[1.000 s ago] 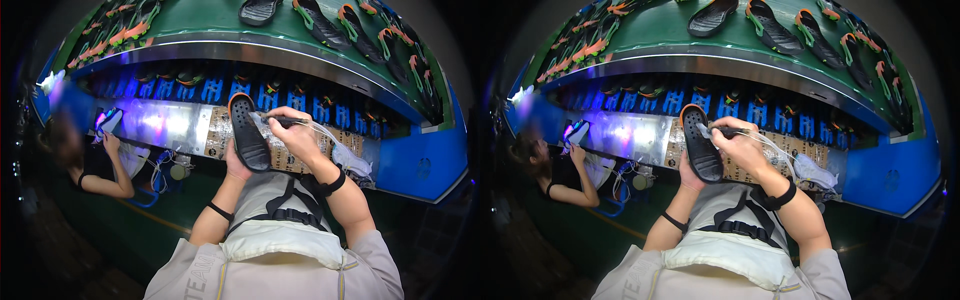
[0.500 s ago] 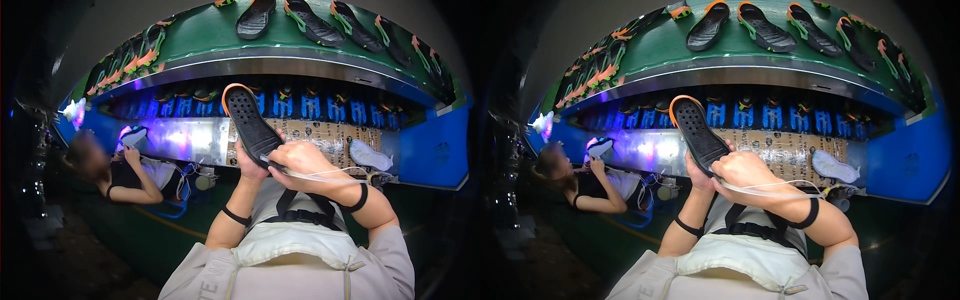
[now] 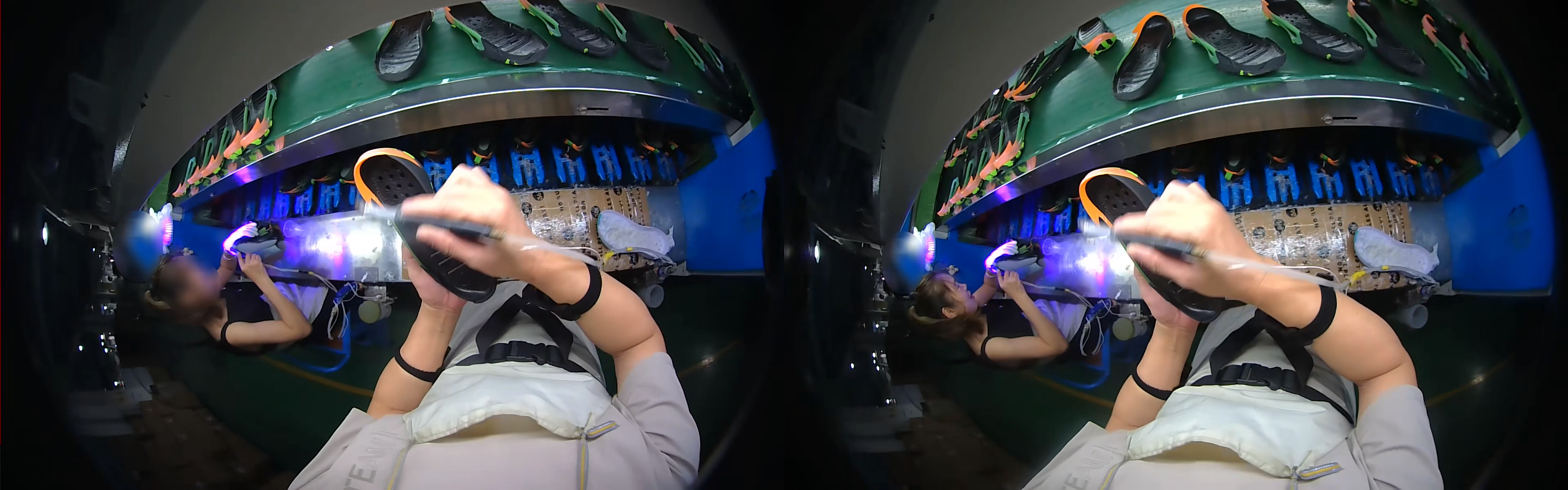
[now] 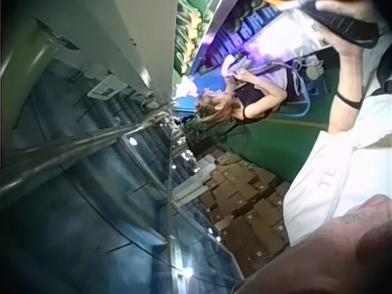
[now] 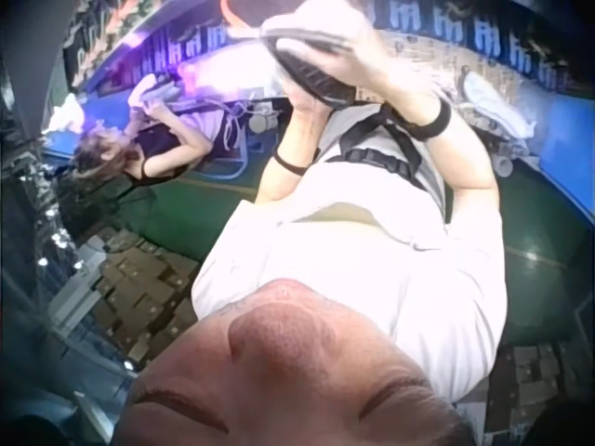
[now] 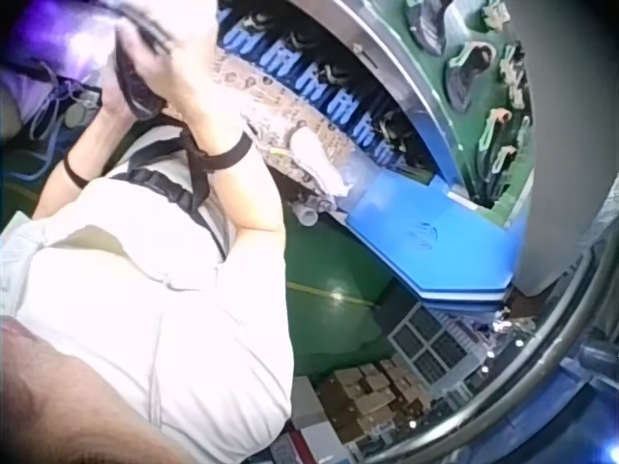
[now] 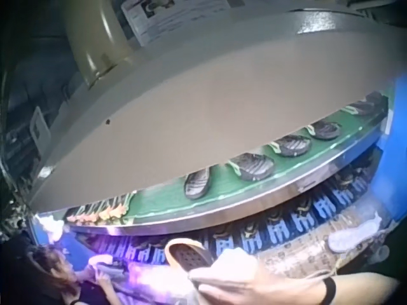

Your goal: Apply adhesive to shoe soles using a specialized brush dispenser on a factory assembly line.

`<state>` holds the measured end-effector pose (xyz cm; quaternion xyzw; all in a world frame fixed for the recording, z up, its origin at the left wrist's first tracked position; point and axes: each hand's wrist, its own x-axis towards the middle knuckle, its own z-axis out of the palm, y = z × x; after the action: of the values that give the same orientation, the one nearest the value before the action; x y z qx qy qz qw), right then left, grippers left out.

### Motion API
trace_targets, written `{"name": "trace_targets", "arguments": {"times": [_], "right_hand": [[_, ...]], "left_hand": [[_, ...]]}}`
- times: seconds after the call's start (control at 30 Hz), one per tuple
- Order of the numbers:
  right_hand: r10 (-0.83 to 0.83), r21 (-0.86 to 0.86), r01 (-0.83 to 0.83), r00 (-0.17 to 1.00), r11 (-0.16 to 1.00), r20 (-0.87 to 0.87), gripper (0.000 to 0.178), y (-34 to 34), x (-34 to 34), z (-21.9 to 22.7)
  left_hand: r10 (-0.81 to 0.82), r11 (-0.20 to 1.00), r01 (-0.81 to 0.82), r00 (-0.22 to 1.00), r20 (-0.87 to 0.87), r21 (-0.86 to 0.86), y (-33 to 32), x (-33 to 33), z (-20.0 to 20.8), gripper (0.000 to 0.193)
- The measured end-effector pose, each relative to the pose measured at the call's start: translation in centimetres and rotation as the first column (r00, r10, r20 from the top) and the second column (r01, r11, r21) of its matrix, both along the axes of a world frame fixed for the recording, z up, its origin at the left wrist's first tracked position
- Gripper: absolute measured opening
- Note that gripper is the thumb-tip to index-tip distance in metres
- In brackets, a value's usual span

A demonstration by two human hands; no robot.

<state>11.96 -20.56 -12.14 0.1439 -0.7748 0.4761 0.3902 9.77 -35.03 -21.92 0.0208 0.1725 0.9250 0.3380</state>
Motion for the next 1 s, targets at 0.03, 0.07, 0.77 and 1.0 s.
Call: {"name": "trace_targets", "arguments": {"times": [0.03,0.07,0.77,1.0], "right_hand": [[-0.157,-0.003,0.157,0.988,0.988,0.009,0.03,0.0,-0.1,0.5],[-0.186,0.091,0.185,0.983,0.978,-0.001,0.029,0.1,-0.1,0.6],[0.21,0.427,-0.222,0.975,0.876,0.076,0.033,-2.1,2.4,1.2],[0.112,0.457,-0.183,0.978,0.87,0.178,0.032,-1.6,3.5,2.9]], "left_hand": [[-0.064,0.992,0.064,0.998,-0.008,0.107,-0.1,-0.5,-0.3,0.069],[-0.06,0.989,0.055,0.998,0.035,0.14,-0.2,-0.1,0.0,0.068],[-0.056,0.93,-0.07,0.944,-0.327,-0.361,-2.8,-2.5,-2.0,0.079],[0.027,0.989,-0.023,0.999,-0.026,0.147,-1.9,-2.0,3.3,0.077]]}}
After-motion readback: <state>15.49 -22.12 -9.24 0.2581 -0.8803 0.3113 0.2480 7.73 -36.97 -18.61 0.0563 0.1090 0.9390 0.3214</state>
